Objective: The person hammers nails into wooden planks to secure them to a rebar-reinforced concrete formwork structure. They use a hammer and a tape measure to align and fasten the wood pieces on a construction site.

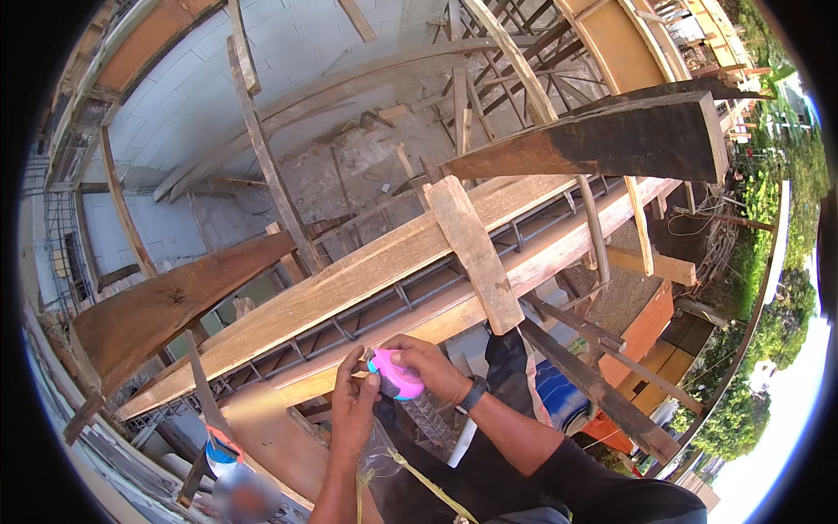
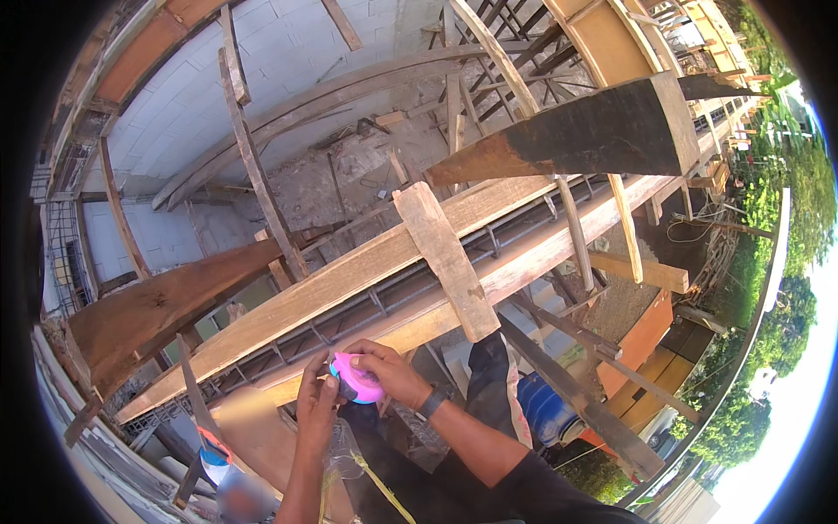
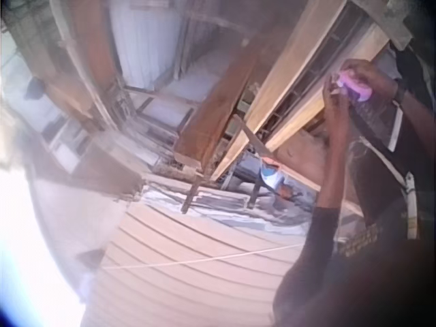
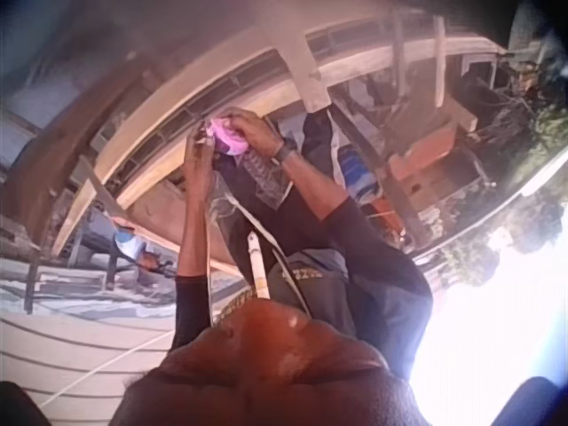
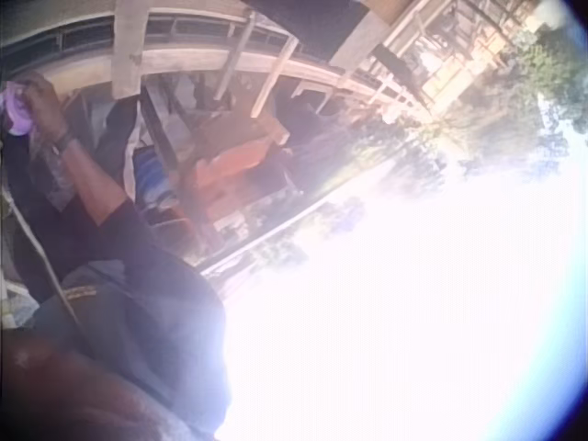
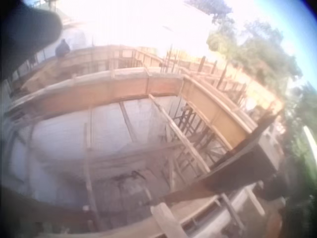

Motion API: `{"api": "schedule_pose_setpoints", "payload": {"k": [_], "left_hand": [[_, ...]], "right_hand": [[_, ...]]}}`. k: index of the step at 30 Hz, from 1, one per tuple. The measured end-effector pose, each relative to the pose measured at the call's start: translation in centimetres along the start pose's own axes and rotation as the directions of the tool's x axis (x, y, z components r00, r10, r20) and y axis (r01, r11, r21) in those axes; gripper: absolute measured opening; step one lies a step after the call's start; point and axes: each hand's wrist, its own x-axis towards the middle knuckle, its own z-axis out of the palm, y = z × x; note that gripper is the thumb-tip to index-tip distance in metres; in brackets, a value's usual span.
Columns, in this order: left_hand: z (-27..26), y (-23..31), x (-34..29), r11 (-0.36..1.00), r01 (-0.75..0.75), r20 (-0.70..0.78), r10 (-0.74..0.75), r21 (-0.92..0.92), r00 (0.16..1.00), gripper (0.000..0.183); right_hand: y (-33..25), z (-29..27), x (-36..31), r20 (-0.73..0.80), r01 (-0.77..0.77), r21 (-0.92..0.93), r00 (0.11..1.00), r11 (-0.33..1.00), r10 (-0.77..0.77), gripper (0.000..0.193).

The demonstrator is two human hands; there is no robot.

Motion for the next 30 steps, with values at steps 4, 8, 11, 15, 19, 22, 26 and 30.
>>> {"api": "schedule_pose_setpoints", "payload": {"k": [4, 8, 11, 15, 19, 22, 26, 30], "left_hand": [[3.4, -1.6, 2.8, 0.964, 0.263, 0.161, -0.255, -0.03, 0.953, 0.04], [7.9, -2.6, 3.7, 0.841, 0.474, 0.197, -0.434, -0.26, 0.879, 0.041], [10.1, -3.4, 4.2, 0.786, 0.553, 0.2, -0.516, -0.276, 0.833, 0.043], [11.7, -5.3, 4.9, 0.792, 0.574, 0.157, -0.552, -0.209, 0.819, 0.04], [13.6, -5.0, 6.0, 0.847, 0.522, 0.007, -0.524, -0.1, 0.852, 0.036], [14.1, -4.8, 8.5, 0.91, 0.414, 0.016, -0.414, -0.003, 0.91, 0.042], [14.8, -5.2, 12.8, 0.949, 0.309, 0.015, -0.31, 0.071, 0.951, 0.042], [14.5, -5.9, 16.2, 0.967, 0.23, -0.003, -0.231, 0.11, 0.973, 0.041]], "right_hand": [[1.1, -4.0, -2.1, -0.097, 0.023, 0.089, 0.995, 0.996, -0.014, 0.026], [-0.4, -6.5, -4.9, -0.193, 0.087, -0.148, 0.974, 0.985, -0.115, 0.031], [-1.6, -7.7, -6.7, -0.188, 0.132, -0.437, 0.954, 0.89, -0.233, 0.05], [-2.3, -8.8, -7.4, -0.176, 0.171, -0.506, 0.939, 0.845, -0.295, 0.062], [0.1, -10.1, -8.7, -0.264, 0.08, -0.347, 0.947, 0.934, -0.18, 0.058], [3.0, -11.1, -10.5, -0.317, 0.071, -0.264, 0.935, 0.962, -0.156, 0.054], [7.1, -13.6, -15.0, -0.424, -0.092, -0.21, 0.906, 0.973, -0.006, 0.05], [10.5, -16.9, -17.9, -0.506, -0.203, -0.202, 0.859, 0.958, 0.076, 0.047]]}}
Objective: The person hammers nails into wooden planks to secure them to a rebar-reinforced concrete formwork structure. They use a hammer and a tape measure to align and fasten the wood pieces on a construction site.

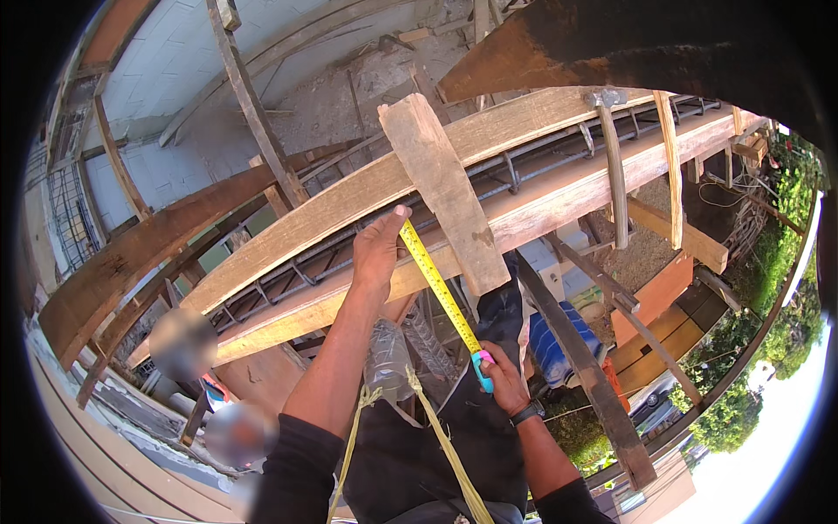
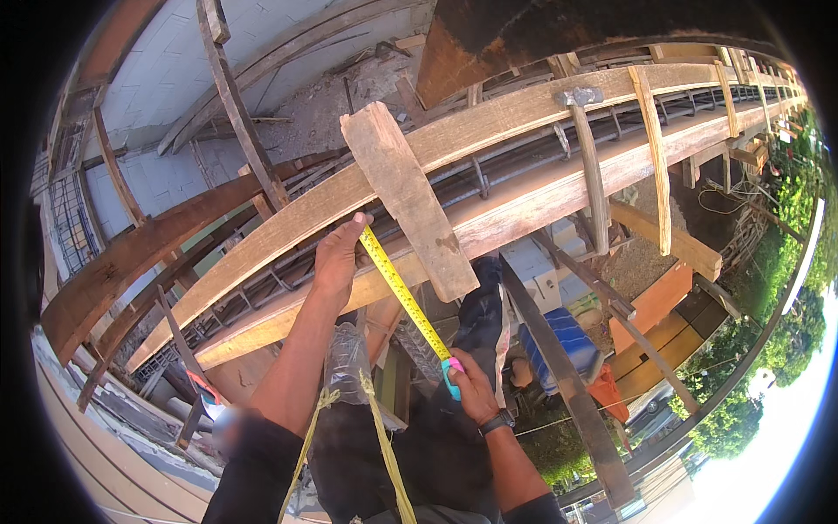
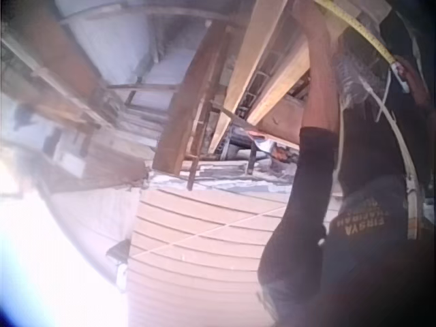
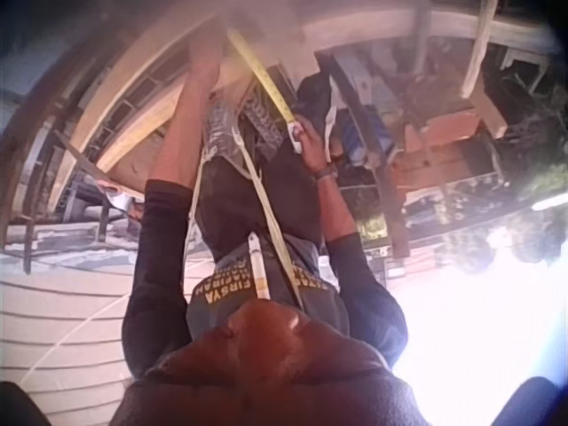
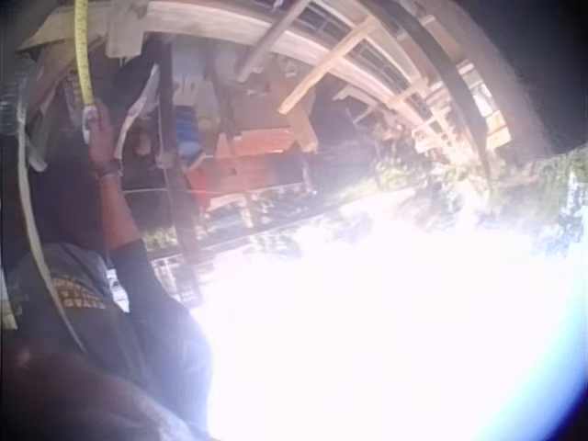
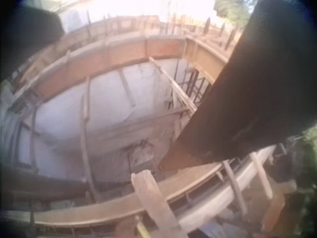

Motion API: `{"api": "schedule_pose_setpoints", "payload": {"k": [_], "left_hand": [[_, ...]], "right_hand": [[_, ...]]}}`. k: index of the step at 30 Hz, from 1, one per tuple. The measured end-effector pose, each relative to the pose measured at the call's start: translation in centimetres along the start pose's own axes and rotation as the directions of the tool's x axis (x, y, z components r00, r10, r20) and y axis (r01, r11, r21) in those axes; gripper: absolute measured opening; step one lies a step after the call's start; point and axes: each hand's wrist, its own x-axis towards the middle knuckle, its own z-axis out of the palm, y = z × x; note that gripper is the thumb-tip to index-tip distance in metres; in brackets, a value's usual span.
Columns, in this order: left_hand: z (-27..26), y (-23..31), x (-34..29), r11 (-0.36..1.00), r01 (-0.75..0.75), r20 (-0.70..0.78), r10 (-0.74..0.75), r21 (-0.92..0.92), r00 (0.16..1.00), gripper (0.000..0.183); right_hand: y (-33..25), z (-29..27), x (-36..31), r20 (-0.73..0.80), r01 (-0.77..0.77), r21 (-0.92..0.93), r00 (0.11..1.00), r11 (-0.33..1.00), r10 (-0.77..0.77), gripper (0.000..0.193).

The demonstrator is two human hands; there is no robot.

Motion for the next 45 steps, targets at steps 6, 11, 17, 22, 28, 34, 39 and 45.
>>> {"api": "schedule_pose_setpoints", "payload": {"k": [6, 11, 17, 22, 28, 34, 39, 45], "left_hand": [[-0.1, -3.9, 1.2, 0.989, -0.082, 0.022, 0.079, 0.125, 0.997, 0.03], [0.4, -3.8, 1.6, 0.967, -0.085, -0.057, 0.102, 0.239, 0.993, 0.03], [0.1, -3.8, 2.2, 0.98, -0.08, -0.09, 0.098, 0.184, 0.991, 0.034], [-0.1, -4.2, 2.7, 0.987, -0.083, -0.075, 0.094, 0.139, 0.993, 0.037], [-0.4, -4.0, 2.7, 0.991, -0.07, -0.046, 0.075, 0.111, 0.996, 0.036], [-0.3, -3.9, 2.7, 0.99, -0.073, -0.047, 0.08, 0.122, 0.996, 0.036], [-0.3, -3.7, 2.1, 0.988, -0.091, -0.049, 0.098, 0.125, 0.994, 0.032], [-1.1, -4.2, 1.7, 0.799, -0.438, -0.201, 0.549, 0.412, 0.811, 0.026]], "right_hand": [[-0.1, -0.1, 1.5, -0.015, -0.112, 0.095, 0.993, 0.989, 0.114, 0.046], [0.0, 0.2, 3.3, -0.019, -0.122, 0.063, 0.992, 0.99, 0.124, 0.048], [0.1, 0.4, 4.8, -0.043, -0.09, 0.102, 0.995, 0.991, 0.095, 0.044], [0.1, 0.7, 5.3, -0.051, -0.078, 0.131, 0.995, 0.988, 0.085, 0.043], [0.8, 0.7, 5.5, -0.049, -0.047, 0.158, 0.997, 0.986, 0.055, 0.041], [0.1, 0.7, 5.4, -0.032, -0.096, 0.158, 0.994, 0.983, 0.102, 0.042], [0.8, 0.3, 5.4, -0.015, -0.121, 0.119, 0.992, 0.985, 0.124, 0.049], [1.3, 0.1, 5.6, -0.008, -0.133, 0.13, 0.991, 0.983, 0.135, 0.05]]}}
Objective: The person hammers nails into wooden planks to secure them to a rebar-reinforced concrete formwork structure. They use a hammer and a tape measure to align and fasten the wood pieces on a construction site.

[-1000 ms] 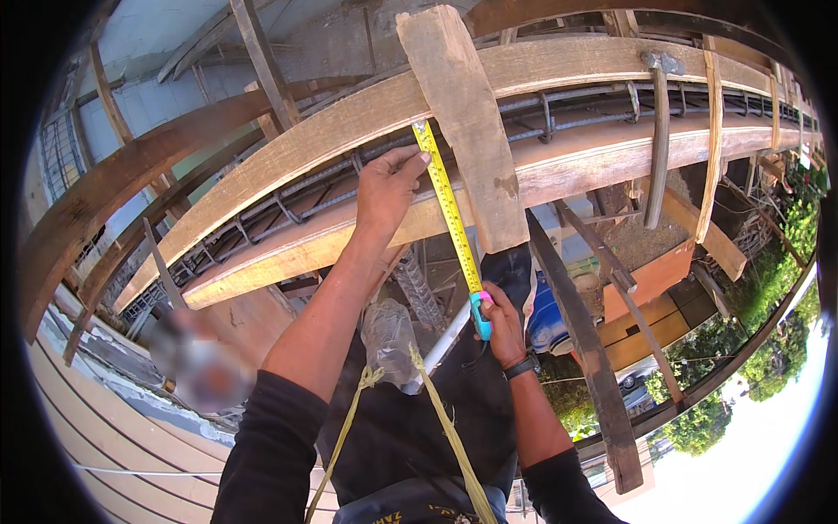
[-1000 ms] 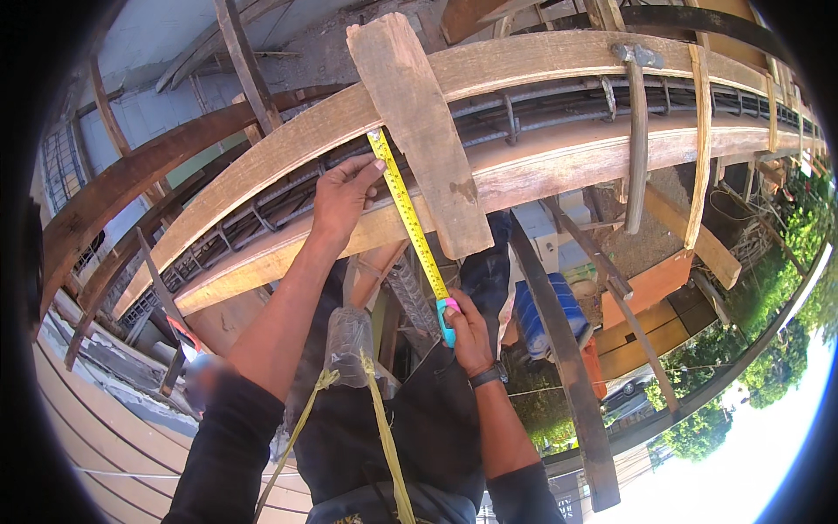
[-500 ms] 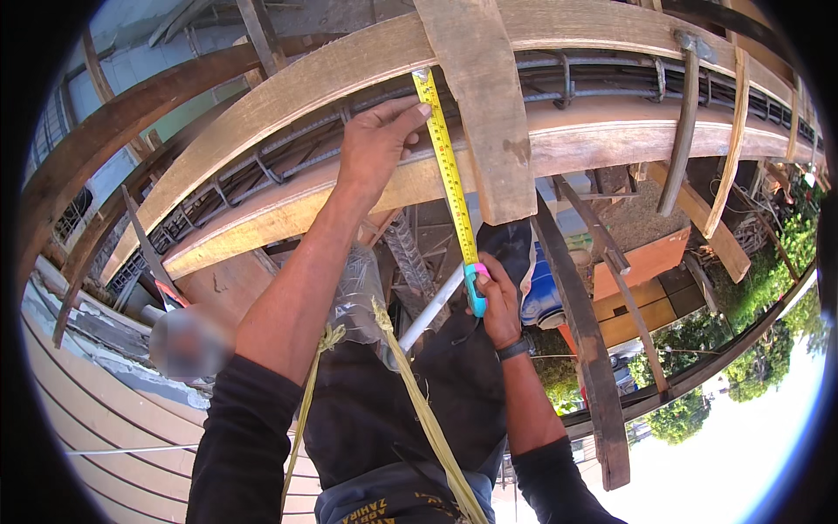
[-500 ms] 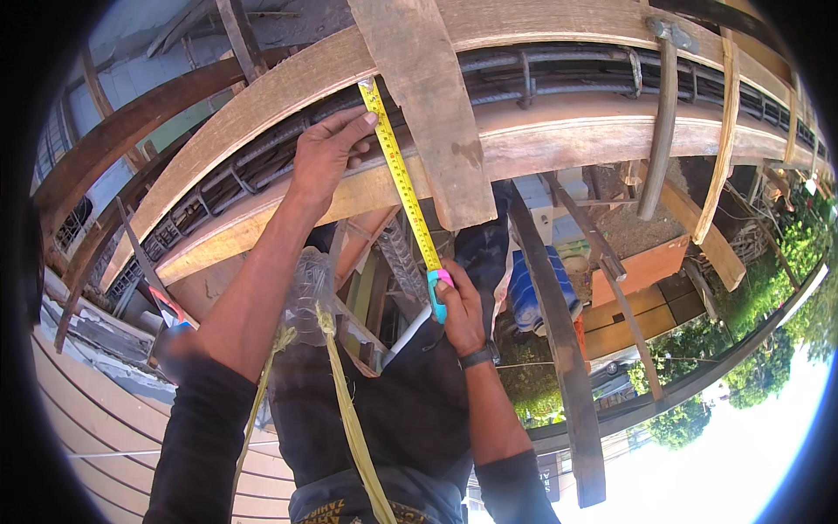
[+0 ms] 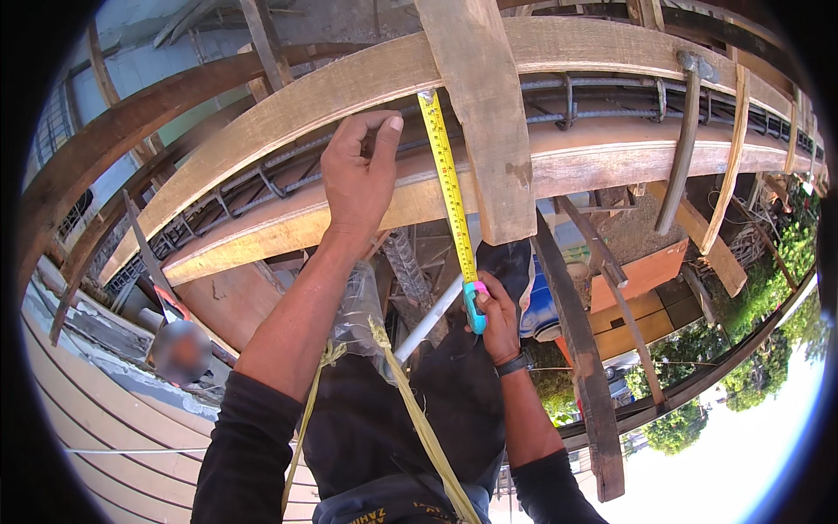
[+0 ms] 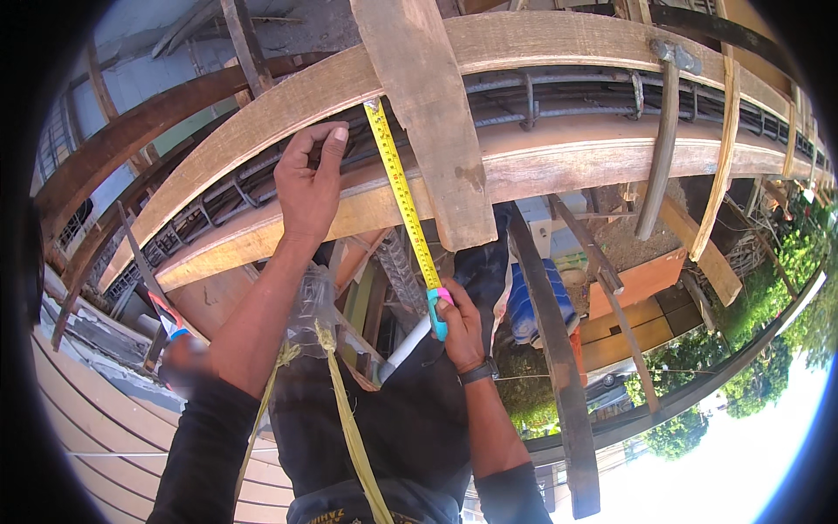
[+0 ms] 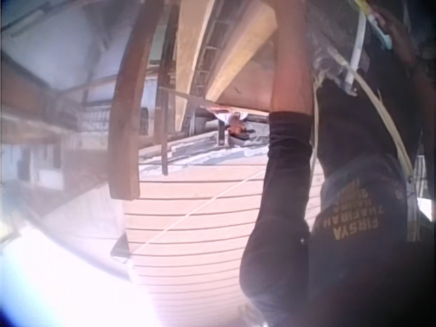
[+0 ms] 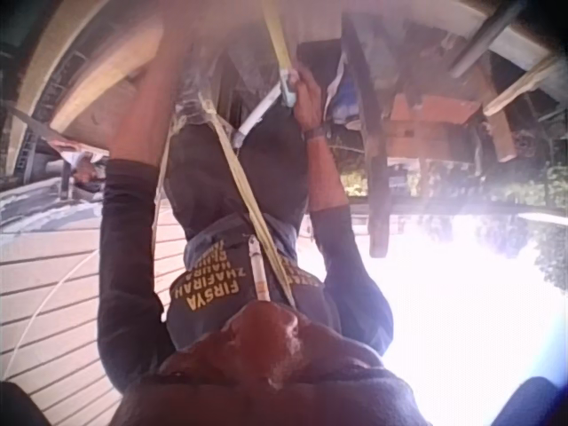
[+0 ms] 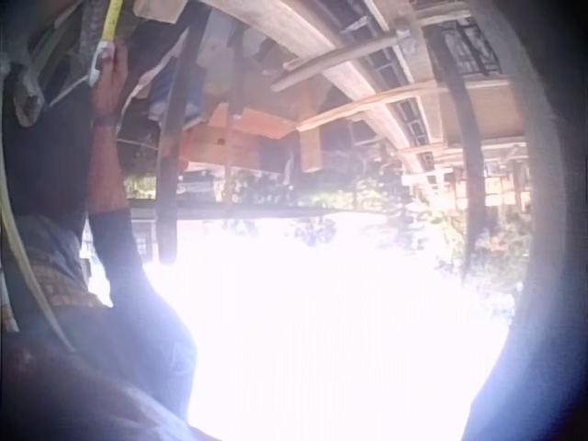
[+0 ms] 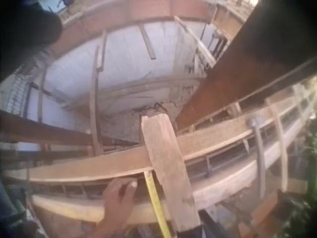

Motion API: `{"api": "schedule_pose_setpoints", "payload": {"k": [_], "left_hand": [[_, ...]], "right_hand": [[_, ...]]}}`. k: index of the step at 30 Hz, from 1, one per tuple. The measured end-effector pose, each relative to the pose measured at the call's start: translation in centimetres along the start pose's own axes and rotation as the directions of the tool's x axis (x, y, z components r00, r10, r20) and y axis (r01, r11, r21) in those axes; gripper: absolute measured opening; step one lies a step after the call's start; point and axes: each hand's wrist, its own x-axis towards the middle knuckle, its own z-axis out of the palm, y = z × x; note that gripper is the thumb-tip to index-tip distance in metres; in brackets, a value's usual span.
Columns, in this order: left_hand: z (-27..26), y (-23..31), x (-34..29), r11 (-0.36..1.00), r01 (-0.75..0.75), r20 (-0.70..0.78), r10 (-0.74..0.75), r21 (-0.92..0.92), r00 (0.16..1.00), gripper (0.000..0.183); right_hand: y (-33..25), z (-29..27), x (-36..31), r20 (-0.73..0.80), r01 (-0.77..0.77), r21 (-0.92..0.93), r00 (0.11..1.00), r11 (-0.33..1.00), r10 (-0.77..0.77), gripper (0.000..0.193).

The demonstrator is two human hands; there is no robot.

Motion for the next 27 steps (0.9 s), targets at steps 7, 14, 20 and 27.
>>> {"api": "schedule_pose_setpoints", "payload": {"k": [7, 14, 20, 27], "left_hand": [[-2.7, -2.6, -1.5, 0.978, -0.041, 0.114, 0.017, 0.205, 0.993, 0.024], [-3.4, -2.9, -3.2, 0.875, -0.204, 0.265, 0.09, 0.44, 0.96, 0.03], [-3.3, -2.3, -3.8, 0.805, -0.292, 0.297, 0.152, 0.516, 0.943, 0.032], [-3.7, -2.8, -3.2, 0.842, -0.264, 0.297, 0.13, 0.471, 0.946, 0.029]], "right_hand": [[-0.6, 0.1, -0.3, 0.007, -0.009, 0.01, 1.0, 1.0, 0.009, 0.051], [-0.8, -0.2, -0.2, 0.019, 0.01, -0.01, 1.0, 1.0, -0.01, 0.052], [-0.6, -0.4, -0.2, 0.024, 0.025, -0.013, 0.999, 1.0, -0.025, 0.051], [-0.4, -0.4, -0.3, 0.022, 0.025, -0.002, 0.999, 1.0, -0.025, 0.049]]}}
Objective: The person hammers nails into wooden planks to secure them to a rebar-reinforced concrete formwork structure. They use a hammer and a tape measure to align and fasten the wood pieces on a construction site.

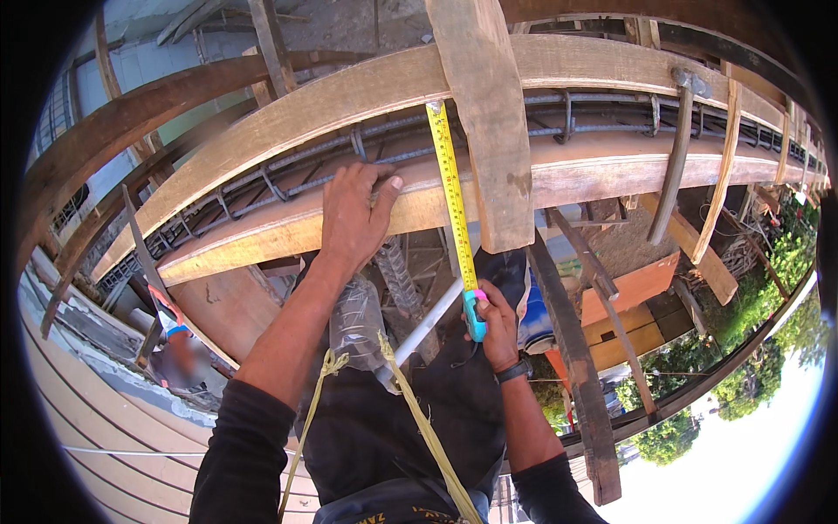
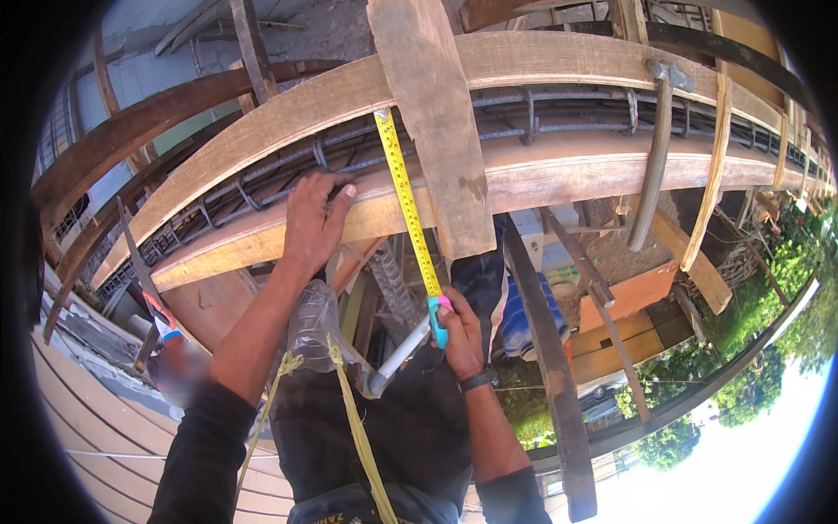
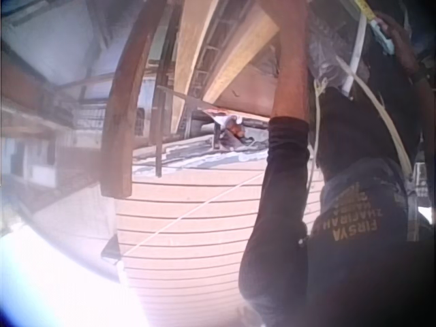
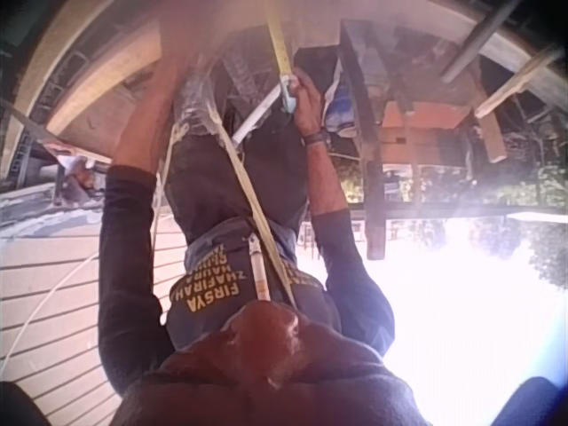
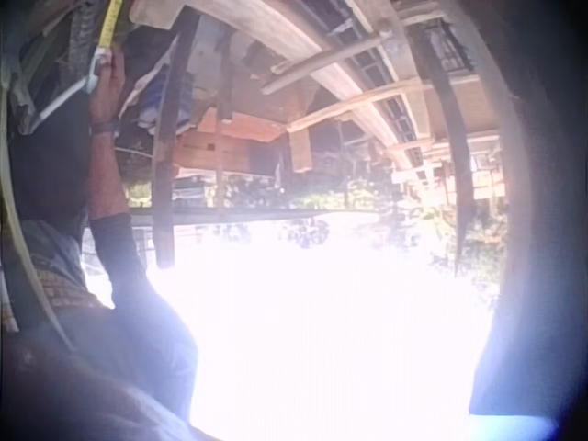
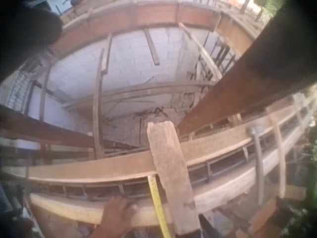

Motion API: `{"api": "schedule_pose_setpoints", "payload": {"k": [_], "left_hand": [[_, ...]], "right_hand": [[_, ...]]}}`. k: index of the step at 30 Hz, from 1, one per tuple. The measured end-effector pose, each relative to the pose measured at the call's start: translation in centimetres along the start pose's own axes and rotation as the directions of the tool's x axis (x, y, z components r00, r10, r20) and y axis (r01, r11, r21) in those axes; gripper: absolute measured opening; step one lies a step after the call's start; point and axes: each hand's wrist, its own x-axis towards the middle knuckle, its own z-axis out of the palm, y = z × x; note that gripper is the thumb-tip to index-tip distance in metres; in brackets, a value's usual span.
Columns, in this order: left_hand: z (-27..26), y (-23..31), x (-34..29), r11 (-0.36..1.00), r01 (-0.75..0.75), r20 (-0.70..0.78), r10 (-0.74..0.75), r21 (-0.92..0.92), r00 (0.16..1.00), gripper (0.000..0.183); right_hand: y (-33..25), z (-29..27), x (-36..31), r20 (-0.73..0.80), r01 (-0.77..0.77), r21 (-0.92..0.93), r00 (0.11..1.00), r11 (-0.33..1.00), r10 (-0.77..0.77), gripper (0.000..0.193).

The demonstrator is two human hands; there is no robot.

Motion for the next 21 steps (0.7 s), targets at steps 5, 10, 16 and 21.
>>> {"api": "schedule_pose_setpoints", "payload": {"k": [5, 10, 16, 21], "left_hand": [[0.3, -0.6, -0.1, 0.998, -0.028, -0.021, 0.027, -0.047, 0.999, 0.026], [0.0, -0.7, -0.2, 0.997, 0.004, -0.025, -0.006, -0.082, 1.0, 0.027], [-0.6, -0.3, 0.0, 0.997, -0.033, -0.2, 0.018, -0.073, 0.98, 0.036], [-3.2, 0.4, 4.2, 0.923, -0.149, -0.361, 0.282, 0.354, 0.889, 0.076]], "right_hand": [[-0.2, 0.2, 0.0, -0.008, -0.001, -0.028, 1.0, 1.0, 0.001, 0.048], [-0.1, 0.1, 0.2, -0.004, 0.01, -0.036, 1.0, 0.999, -0.011, 0.047], [-0.4, 0.2, 0.1, -0.007, 0.002, -0.048, 1.0, 0.999, -0.003, 0.048], [-0.9, -0.2, 0.0, -0.012, 0.002, -0.063, 1.0, 0.998, -0.003, 0.047]]}}
